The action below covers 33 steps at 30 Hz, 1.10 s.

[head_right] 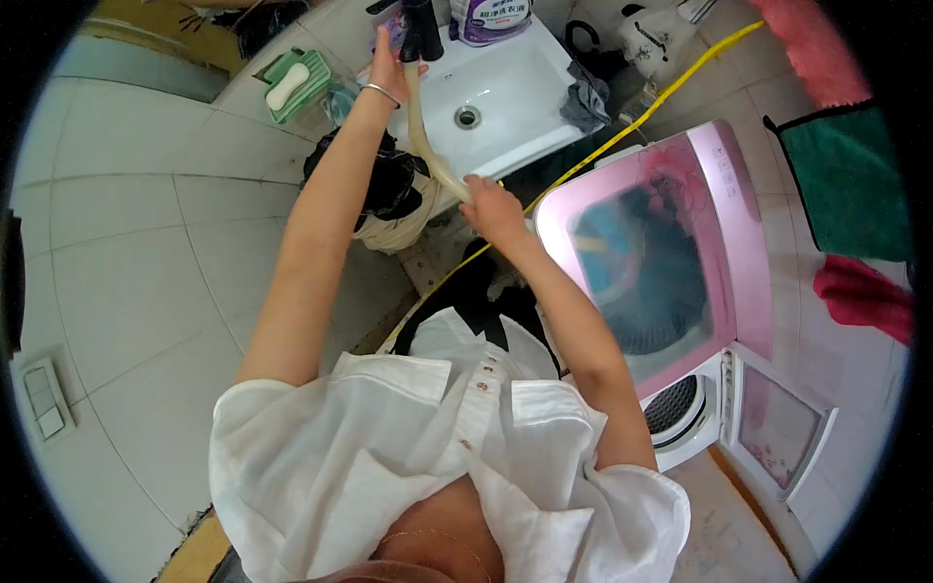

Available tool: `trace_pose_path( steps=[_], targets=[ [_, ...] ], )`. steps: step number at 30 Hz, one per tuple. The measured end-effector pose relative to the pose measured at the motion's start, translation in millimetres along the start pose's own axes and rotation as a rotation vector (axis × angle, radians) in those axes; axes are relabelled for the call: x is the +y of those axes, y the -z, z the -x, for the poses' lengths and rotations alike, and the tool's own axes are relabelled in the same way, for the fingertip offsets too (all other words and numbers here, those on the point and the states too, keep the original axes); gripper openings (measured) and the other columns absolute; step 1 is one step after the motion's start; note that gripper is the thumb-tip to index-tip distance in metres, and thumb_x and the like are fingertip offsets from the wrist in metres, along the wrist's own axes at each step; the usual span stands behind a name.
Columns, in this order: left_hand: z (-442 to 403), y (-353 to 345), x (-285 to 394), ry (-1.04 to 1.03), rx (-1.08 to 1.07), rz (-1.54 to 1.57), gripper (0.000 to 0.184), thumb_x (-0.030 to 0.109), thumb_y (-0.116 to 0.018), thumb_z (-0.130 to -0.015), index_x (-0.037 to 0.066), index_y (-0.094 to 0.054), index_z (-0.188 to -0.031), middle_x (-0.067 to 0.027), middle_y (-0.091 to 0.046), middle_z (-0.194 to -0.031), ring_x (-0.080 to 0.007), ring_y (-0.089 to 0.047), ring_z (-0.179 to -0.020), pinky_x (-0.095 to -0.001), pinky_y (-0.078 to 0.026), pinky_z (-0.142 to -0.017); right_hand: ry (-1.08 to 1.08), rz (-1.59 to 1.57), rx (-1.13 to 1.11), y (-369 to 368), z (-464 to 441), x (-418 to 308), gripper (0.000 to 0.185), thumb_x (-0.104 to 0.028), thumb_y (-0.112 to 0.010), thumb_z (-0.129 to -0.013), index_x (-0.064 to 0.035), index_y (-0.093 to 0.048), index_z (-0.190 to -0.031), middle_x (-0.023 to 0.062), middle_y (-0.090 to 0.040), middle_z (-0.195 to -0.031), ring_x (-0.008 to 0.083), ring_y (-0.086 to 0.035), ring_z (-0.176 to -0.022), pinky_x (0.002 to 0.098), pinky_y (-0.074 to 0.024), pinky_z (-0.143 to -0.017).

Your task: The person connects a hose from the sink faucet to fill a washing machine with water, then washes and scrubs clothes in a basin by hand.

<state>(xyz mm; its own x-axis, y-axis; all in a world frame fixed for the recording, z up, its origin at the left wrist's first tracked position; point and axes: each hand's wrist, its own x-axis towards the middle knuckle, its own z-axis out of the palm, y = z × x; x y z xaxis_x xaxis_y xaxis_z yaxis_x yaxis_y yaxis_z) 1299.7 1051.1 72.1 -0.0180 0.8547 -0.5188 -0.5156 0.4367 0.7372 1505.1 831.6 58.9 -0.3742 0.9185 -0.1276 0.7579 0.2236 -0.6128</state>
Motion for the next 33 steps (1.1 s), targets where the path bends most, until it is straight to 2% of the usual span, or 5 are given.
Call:
trace_pose_path(
  steps=[6,12,14,16,33],
  targets=[
    [89,-68,35,-0.781,-0.191,-0.37,0.052,0.049,-0.055,-0.086,0.005,-0.057,-0.112,-0.0046,-0.059,-0.112,-0.0189,-0.052,-0.109,-0.0315,-0.036,-0.096,0.163,-0.24,0.424,134,25,-38,0.049,-0.015,-0.066,-0.079,-0.0037,-0.046,-0.123,0.0168,-0.048,-0.115,0.0309,-0.049,-0.11,0.0367,-0.0433,-0.089],
    [169,-108,-55,-0.45,-0.871,-0.191,0.053,0.049,-0.049,-0.088,0.005,-0.055,-0.118,-0.0019,-0.057,-0.121,-0.0209,-0.043,-0.122,-0.034,-0.028,-0.105,0.466,-0.631,0.95,171,66,-9,0.024,-0.007,-0.051,-0.09,-0.0017,-0.051,-0.113,0.0116,-0.059,-0.099,0.0171,-0.056,-0.088,0.0296,-0.0481,-0.071],
    [199,-98,-119,-1.022,-0.54,-1.352,0.047,0.041,-0.054,-0.087,0.007,-0.055,-0.12,-0.0076,-0.057,-0.122,-0.0251,-0.047,-0.12,-0.0371,-0.033,-0.103,-0.277,-0.107,0.007,159,90,59,0.027,-0.015,-0.054,-0.087,-0.0014,-0.054,-0.11,0.0142,-0.058,-0.106,0.0241,-0.056,-0.092,0.0344,-0.0439,-0.082],
    [249,-93,-150,-1.018,-0.381,-1.583,0.042,0.034,-0.058,-0.087,0.008,-0.055,-0.12,-0.0099,-0.058,-0.12,-0.0267,-0.051,-0.115,-0.0369,-0.038,-0.099,0.264,0.149,0.551,130,153,86,0.028,-0.015,-0.058,-0.084,-0.002,-0.056,-0.108,0.0142,-0.058,-0.108,0.0264,-0.055,-0.098,0.0329,-0.0427,-0.085],
    [578,178,-315,0.297,0.096,-1.692,0.047,0.039,-0.054,-0.086,0.014,-0.053,-0.125,-0.0149,-0.057,-0.12,-0.0334,-0.055,-0.109,-0.0442,-0.045,-0.09,0.215,-0.337,-0.282,30,334,-16,0.025,-0.009,-0.056,-0.088,-0.0057,-0.055,-0.113,0.0046,-0.057,-0.111,0.0159,-0.057,-0.093,0.0263,-0.0484,-0.076]
  ],
)
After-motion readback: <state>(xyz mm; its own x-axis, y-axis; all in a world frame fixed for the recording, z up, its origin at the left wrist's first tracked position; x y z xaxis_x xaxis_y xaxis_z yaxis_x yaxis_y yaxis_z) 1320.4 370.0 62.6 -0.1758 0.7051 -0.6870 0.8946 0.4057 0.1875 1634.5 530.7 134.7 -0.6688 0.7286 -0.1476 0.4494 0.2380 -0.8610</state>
